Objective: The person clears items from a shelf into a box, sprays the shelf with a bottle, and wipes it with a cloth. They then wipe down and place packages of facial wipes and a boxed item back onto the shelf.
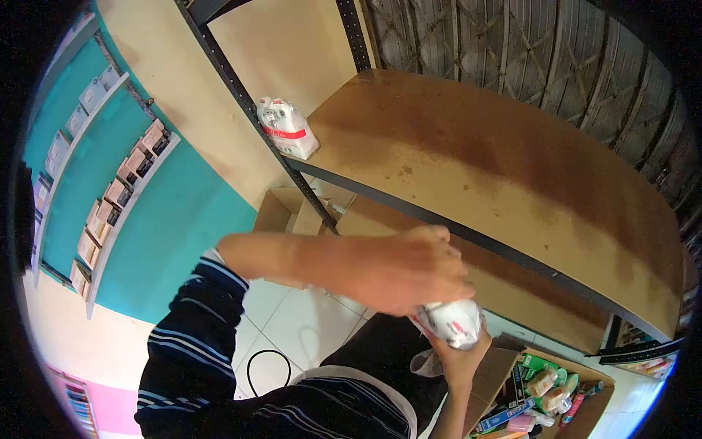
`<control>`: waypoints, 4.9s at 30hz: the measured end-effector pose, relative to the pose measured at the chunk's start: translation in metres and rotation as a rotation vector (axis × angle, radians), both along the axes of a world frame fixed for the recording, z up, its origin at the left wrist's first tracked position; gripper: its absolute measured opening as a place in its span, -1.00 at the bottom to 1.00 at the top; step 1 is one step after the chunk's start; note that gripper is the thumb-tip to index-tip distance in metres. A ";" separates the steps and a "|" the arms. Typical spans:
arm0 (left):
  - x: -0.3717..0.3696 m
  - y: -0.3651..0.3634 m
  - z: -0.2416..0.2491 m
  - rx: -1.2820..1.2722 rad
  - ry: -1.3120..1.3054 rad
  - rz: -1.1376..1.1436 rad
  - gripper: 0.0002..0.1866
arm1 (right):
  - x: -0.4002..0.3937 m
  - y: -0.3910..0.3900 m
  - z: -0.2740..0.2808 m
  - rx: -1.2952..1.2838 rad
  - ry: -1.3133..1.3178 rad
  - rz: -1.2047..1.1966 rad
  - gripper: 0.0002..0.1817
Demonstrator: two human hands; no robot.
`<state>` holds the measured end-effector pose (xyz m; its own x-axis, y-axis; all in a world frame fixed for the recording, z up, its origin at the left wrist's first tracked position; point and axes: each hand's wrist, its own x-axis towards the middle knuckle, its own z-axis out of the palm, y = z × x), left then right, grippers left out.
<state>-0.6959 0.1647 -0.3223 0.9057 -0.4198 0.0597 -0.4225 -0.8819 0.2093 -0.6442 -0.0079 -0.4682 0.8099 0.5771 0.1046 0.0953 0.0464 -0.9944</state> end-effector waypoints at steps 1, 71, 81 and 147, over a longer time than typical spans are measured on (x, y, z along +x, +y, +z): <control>0.007 0.011 -0.005 -0.056 -0.058 -0.046 -0.61 | 0.000 0.002 -0.002 -0.025 0.008 -0.037 -0.44; -0.013 0.265 0.075 0.651 0.203 0.649 -0.15 | 0.003 -0.008 -0.037 -0.071 0.178 -0.051 -0.72; -0.049 0.075 -0.079 -0.017 -0.189 0.298 -0.52 | -0.046 -0.137 -0.150 -1.497 -0.190 -0.731 -0.75; -0.077 -0.110 -0.358 -0.496 0.389 0.568 -0.72 | -0.013 -0.360 -0.204 -1.016 0.012 -0.929 -0.26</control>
